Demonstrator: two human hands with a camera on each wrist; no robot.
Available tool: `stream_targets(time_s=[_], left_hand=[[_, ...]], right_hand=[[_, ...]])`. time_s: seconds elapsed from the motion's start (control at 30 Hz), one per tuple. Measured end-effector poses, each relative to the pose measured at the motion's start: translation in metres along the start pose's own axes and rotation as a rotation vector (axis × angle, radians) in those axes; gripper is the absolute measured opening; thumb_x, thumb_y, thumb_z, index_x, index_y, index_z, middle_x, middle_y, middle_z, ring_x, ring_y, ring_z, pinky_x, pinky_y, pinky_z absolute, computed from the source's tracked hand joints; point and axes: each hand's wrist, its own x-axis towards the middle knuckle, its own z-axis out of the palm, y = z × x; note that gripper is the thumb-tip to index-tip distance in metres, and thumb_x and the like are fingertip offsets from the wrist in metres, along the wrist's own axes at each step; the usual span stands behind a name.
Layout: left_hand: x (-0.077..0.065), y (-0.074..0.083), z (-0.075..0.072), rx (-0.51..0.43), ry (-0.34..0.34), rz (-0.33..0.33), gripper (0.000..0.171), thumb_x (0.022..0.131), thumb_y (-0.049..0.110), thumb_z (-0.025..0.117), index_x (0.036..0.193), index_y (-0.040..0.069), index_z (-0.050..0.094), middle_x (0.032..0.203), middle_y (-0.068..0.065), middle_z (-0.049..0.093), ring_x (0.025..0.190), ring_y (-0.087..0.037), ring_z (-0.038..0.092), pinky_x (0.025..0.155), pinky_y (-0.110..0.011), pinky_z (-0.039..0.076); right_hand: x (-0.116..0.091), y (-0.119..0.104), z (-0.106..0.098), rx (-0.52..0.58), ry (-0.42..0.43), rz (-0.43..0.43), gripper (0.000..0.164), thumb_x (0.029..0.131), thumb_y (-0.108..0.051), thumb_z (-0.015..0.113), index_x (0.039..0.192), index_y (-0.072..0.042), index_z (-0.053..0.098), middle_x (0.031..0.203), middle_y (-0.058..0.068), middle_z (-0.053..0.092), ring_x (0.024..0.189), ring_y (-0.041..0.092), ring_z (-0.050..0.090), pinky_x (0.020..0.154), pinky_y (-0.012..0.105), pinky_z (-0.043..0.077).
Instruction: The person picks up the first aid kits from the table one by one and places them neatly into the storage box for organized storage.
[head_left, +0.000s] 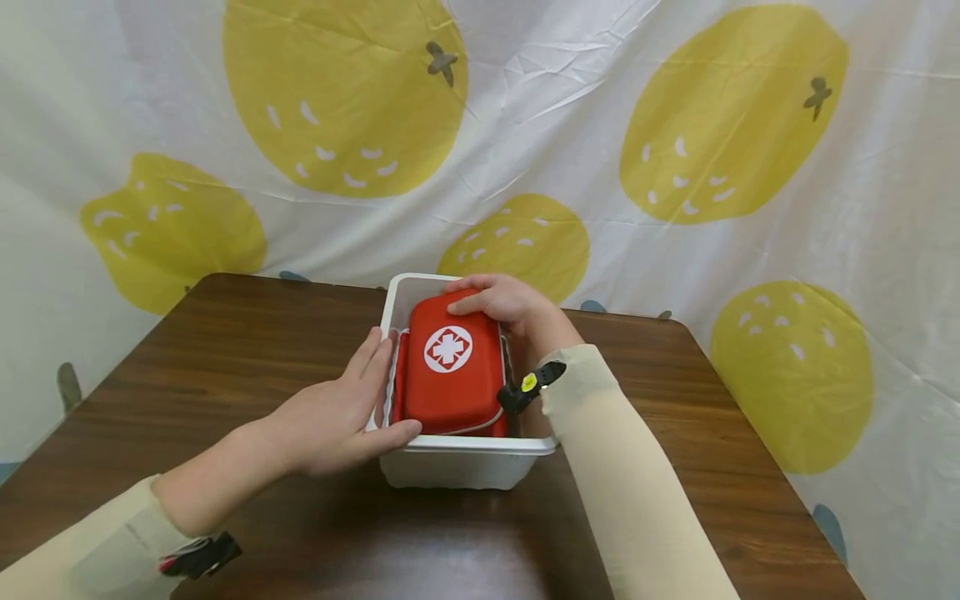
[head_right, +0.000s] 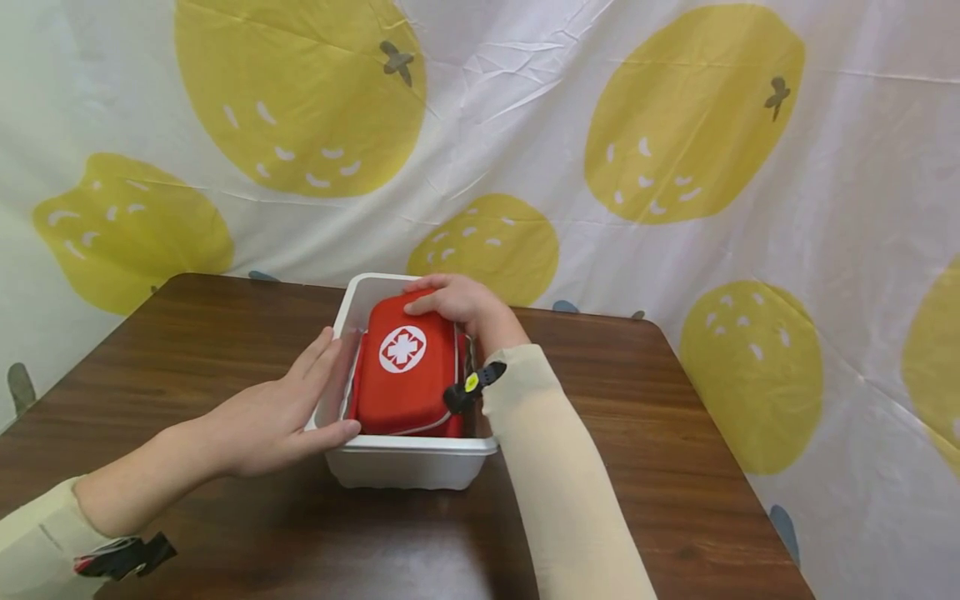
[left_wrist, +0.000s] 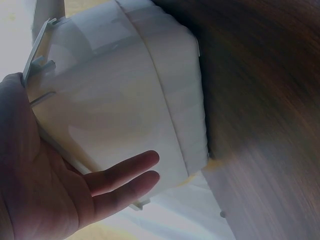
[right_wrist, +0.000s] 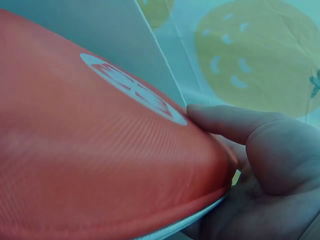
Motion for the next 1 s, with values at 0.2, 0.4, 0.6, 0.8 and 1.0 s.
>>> stream_targets(time_s=[0.2,0.4,0.6,0.8,1.0], left_hand=[[0.0004,0.0002,-0.0002,0.002,0.001,0.002,0.118,0.102,0.079,0.051,0.174,-0.004,0.008,0.184,-0.026,0.004,0.124,-0.042,0.073,0.099,-0.052,0.062],[0.0012,-0.0005,-0.0003,0.012,0.003,0.003,0.118,0.102,0.078,0.051,0.174,-0.004,0.008,0.184,-0.026,0.004,0.125,-0.042,0.073,0.098,-0.051,0.063],[0.0018,-0.0006,0.0001,0.012,0.001,0.008,0.118,0.102,0.079,0.050,0.174,-0.005,0.008,0.184,-0.026,0.004,0.127,-0.043,0.072,0.098,-0.051,0.063],[0.0019,-0.0003,0.0004,0.014,0.014,0.012,0.118,0.102,0.078,0.052,0.174,-0.005,0.009,0.183,-0.027,0.005,0.125,-0.043,0.073,0.098,-0.051,0.063],[0.0006,-0.0007,0.0003,0.013,0.026,0.019,0.116,0.103,0.077,0.052,0.173,-0.006,0.010,0.183,-0.027,0.006,0.125,-0.043,0.073,0.099,-0.052,0.063]], right_hand=[[-0.0001,0.0003,-0.0014,-0.103,0.021,0.031,0.049,0.104,-0.015,0.073,0.152,-0.015,0.065,0.123,0.015,0.073,0.095,0.022,0.072,0.083,0.033,0.063],[-0.0015,-0.0028,0.0006,-0.198,0.058,0.031,0.048,0.104,-0.016,0.072,0.151,-0.011,0.066,0.123,0.017,0.073,0.099,0.024,0.071,0.088,0.034,0.061],[-0.0015,-0.0030,0.0006,-0.237,0.085,0.029,0.046,0.102,-0.015,0.074,0.147,-0.010,0.069,0.123,0.017,0.074,0.099,0.024,0.071,0.085,0.032,0.060],[-0.0012,-0.0021,0.0007,-0.290,0.103,0.067,0.042,0.102,-0.018,0.076,0.143,-0.012,0.072,0.124,0.015,0.074,0.104,0.026,0.070,0.093,0.037,0.060],[-0.0017,-0.0029,0.0031,-0.359,0.131,0.096,0.038,0.102,-0.018,0.077,0.139,-0.011,0.074,0.124,0.014,0.074,0.106,0.026,0.068,0.104,0.046,0.058]])
